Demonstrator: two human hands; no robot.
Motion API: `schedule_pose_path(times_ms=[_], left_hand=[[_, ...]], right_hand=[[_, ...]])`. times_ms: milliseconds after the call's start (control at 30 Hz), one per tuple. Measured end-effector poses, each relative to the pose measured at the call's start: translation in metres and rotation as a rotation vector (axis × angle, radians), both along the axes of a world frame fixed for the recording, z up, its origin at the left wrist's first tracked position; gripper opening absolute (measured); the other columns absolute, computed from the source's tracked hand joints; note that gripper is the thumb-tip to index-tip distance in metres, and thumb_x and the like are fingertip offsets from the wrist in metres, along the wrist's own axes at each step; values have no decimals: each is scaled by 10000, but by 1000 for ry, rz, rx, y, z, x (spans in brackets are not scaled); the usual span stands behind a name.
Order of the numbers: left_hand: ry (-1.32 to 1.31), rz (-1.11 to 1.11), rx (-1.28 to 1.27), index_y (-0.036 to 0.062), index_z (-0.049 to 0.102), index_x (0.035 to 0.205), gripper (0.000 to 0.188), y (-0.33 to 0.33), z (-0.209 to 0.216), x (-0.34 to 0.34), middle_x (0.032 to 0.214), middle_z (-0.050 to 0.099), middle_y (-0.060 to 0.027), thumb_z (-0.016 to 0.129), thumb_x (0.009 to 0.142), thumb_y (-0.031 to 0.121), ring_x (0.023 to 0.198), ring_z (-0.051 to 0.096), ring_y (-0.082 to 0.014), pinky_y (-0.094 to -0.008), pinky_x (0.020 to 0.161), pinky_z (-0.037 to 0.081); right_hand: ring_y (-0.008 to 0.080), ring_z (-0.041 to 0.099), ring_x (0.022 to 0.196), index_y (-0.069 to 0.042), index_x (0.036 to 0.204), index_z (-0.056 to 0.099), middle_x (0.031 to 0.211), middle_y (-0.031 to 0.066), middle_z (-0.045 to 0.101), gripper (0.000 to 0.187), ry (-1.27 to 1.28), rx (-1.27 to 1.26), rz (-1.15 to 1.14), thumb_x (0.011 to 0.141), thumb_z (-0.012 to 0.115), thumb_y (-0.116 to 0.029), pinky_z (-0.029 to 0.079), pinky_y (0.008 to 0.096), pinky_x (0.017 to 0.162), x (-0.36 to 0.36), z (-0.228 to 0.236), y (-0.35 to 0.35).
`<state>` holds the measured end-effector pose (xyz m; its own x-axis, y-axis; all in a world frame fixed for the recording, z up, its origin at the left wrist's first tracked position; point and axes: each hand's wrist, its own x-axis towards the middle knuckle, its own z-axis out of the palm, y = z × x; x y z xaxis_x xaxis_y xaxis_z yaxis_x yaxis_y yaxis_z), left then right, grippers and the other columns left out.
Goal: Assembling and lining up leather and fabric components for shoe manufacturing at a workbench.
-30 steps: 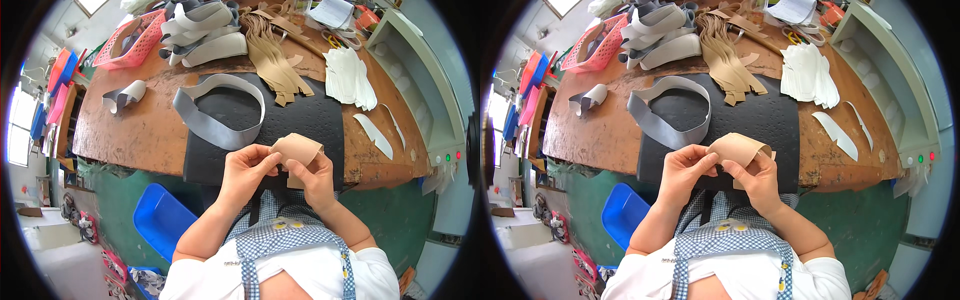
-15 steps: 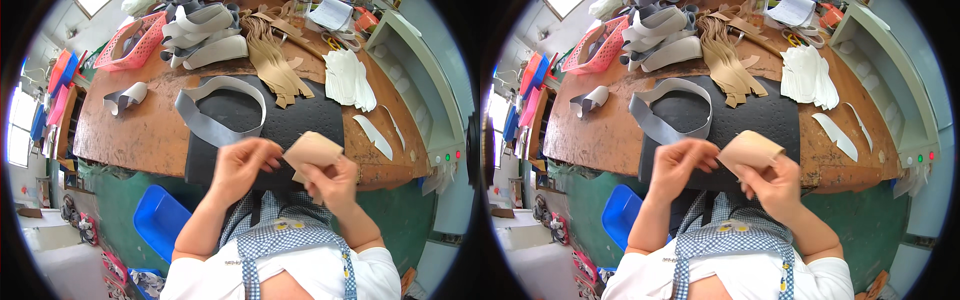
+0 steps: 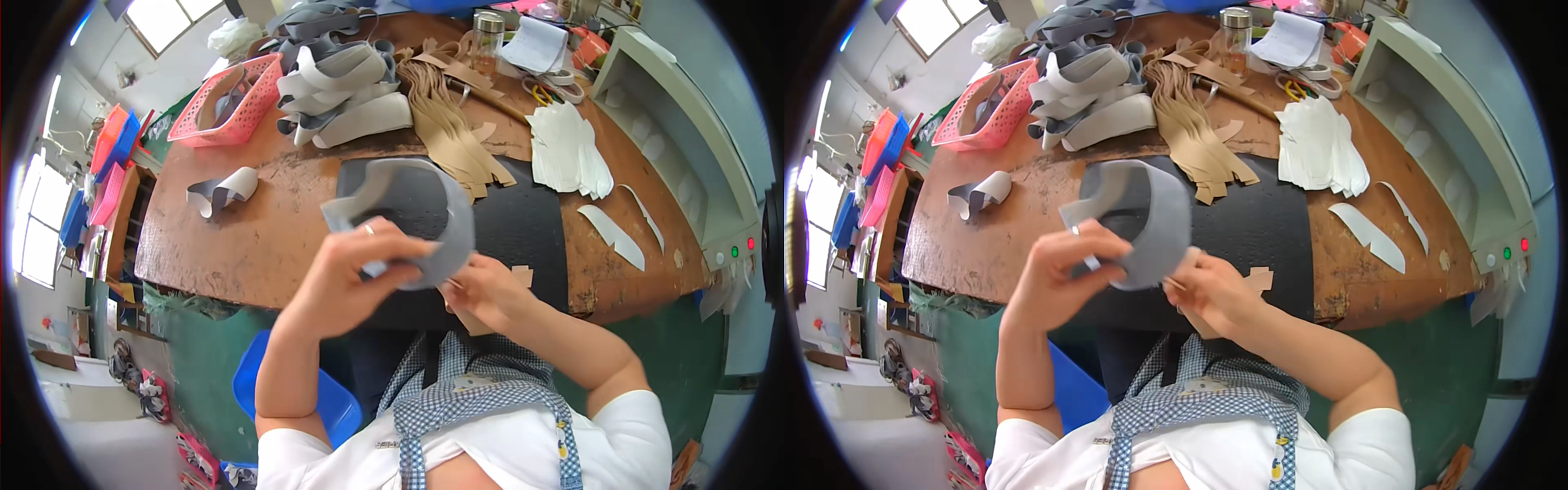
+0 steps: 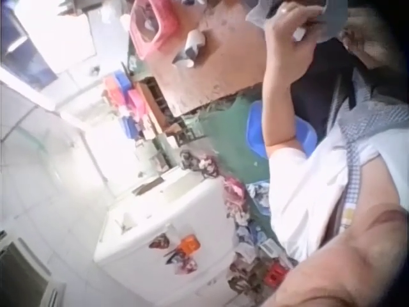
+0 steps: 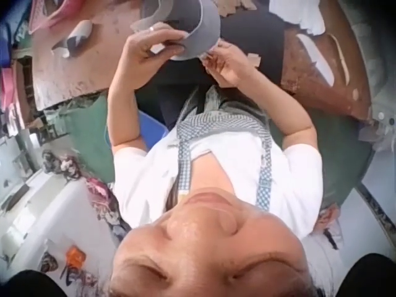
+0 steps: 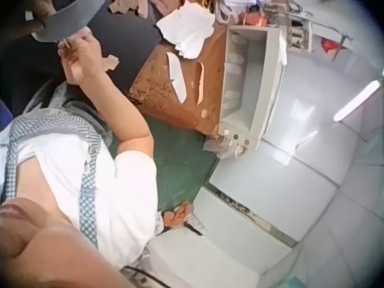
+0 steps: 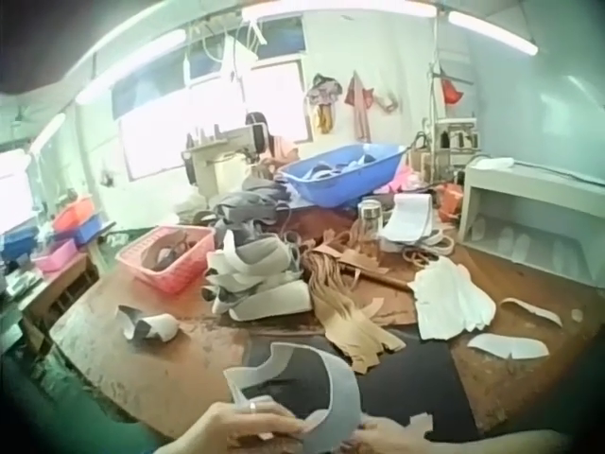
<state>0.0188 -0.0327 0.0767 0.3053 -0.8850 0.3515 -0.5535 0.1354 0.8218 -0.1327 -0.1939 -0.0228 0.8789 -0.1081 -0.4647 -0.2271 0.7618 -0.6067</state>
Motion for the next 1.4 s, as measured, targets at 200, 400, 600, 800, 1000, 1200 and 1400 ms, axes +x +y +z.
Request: schedule_pose_path(times_ms=[200, 400, 600, 800, 1000, 1200, 1400], left_hand=[[349, 299, 159, -4, 696, 1049, 290, 23, -28, -25, 906, 701, -54, 768, 773, -50, 873, 649, -117, -249, 791, 508], [366, 318, 83, -33, 663, 1004, 188, 29, -55, -24, 978, 673, -55, 736, 832, -50, 933, 618, -121, -255, 850, 488], [431, 344, 38, -16, 648, 1000, 165, 19, -53, -30, 946, 645, -28, 731, 858, -12, 917, 600, -117, -271, 861, 484], [650, 350, 26, -42, 664, 1118, 263, 10, -51, -34, 1006, 672, -45, 735, 873, 22, 929, 609, -99, -252, 856, 504], [654, 323, 50, -49, 681, 1138, 285, 8, -58, -34, 1019, 706, -68, 739, 878, 53, 918, 636, -107, -260, 866, 521], [674, 339, 44, -22, 704, 1097, 245, 7, -60, -35, 949, 719, -47, 742, 879, 84, 881, 646, -101, -260, 838, 525], [705, 340, 29, -20, 706, 1093, 240, 8, -61, -36, 946, 716, -42, 744, 880, 83, 872, 640, -94, -253, 824, 521]], right_hand=[[165, 653, 901, -38, 1118, 596, 1043, 92, 640, 200, -481, 237, -237, 955, 654, -137, 565, 313, 761, 34, -16, 32], [121, 649, 1004, -39, 1223, 564, 1135, 85, 642, 319, -582, 142, -67, 944, 653, -165, 561, 286, 842, 30, -20, 23], [134, 647, 1049, -42, 1244, 563, 1174, 68, 644, 308, -449, 89, -81, 956, 643, -117, 558, 279, 874, 14, -23, 17], [163, 642, 1105, -56, 1291, 540, 1220, 68, 624, 347, -395, 87, -80, 957, 631, -74, 559, 329, 938, 9, -17, 14], [161, 630, 1124, -66, 1309, 515, 1246, 58, 599, 388, -389, 101, -86, 943, 643, -67, 552, 327, 958, 5, -22, 12], [152, 634, 1108, -64, 1289, 530, 1205, 41, 605, 384, -377, 129, -100, 925, 645, -30, 554, 319, 946, 4, -26, 14], [156, 640, 1092, -62, 1272, 544, 1204, 46, 608, 368, -360, 143, -105, 921, 644, -19, 560, 314, 927, 4, -26, 14]])
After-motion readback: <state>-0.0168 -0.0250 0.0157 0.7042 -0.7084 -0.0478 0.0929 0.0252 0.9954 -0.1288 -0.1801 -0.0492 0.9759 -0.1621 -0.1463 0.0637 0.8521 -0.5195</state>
